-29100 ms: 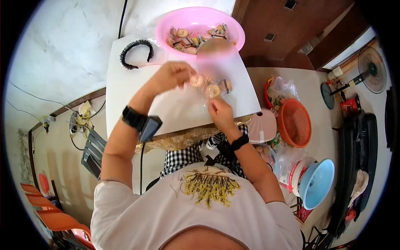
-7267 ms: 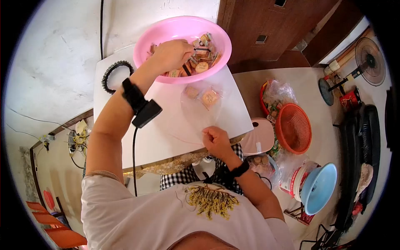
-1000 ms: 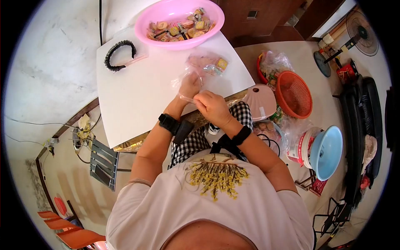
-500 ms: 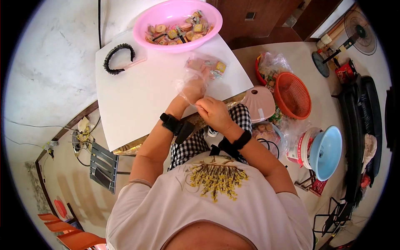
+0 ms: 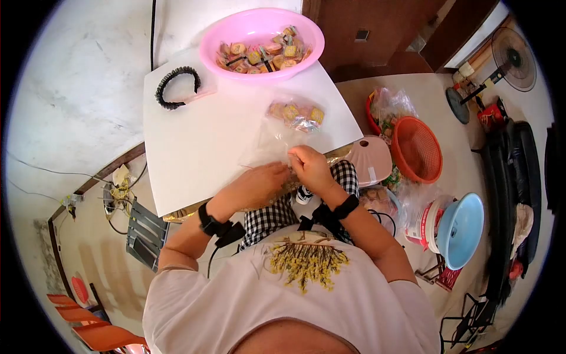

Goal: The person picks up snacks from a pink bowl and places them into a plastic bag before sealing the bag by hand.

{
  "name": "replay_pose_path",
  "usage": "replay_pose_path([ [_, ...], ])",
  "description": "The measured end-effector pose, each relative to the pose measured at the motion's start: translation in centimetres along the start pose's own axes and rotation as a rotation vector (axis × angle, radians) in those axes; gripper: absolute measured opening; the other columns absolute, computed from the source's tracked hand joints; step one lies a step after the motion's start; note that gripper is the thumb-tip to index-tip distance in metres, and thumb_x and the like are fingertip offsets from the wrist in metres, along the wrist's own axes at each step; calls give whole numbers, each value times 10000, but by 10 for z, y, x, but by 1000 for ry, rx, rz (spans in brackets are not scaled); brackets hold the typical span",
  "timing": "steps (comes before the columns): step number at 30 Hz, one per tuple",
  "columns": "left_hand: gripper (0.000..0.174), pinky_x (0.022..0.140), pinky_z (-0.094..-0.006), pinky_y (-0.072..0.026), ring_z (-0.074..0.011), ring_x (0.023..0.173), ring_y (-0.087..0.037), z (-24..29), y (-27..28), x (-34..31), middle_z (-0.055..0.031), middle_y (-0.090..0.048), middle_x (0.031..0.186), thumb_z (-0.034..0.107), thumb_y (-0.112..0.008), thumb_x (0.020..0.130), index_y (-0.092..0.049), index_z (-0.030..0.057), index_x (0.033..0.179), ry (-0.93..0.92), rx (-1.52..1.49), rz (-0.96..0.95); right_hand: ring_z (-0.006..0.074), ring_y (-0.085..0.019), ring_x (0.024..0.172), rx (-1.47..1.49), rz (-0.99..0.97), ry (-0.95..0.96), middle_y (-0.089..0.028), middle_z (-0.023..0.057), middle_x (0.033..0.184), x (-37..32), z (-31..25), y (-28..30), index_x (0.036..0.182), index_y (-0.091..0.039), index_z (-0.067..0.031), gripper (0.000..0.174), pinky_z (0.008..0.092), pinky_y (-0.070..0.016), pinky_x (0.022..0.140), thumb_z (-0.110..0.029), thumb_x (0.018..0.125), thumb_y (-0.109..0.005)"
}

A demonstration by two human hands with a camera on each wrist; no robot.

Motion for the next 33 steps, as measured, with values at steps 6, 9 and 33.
replay_pose_path([
  [6,213,747,-389,-517,-342,822,-632,-27,96,37,-158,-656,900,22,-597,826,-662,29,1028,33,-138,161,358,-602,785,-104,-65,87,-613,158,842,17,10,-12,919,-588,-34,100,438,-493,682,-63,823,-589],
  [9,158,729,-378,-510,-312,798,-633,-77,137,85,-165,-659,910,35,-582,857,-658,15,995,29,-50,335,345,-601,783,-162,-20,150,-602,147,821,29,21,-10,900,-579,-39,88,439,-490,671,-58,815,-589],
  [33,279,723,-416,-511,-333,834,-638,-226,137,195,-164,-648,943,112,-613,851,-537,44,1111,287,376,133,332,-536,641,-117,-22,135,-502,111,674,27,34,-14,831,-564,-65,54,425,-439,572,-104,839,-601],
])
Point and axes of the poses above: each hand's wrist, its own x-axis towards the middle knuckle, its own y-axis out of the back of the hand, z = x × y, the point moved 8 cm from there along x, towards the middle knuckle
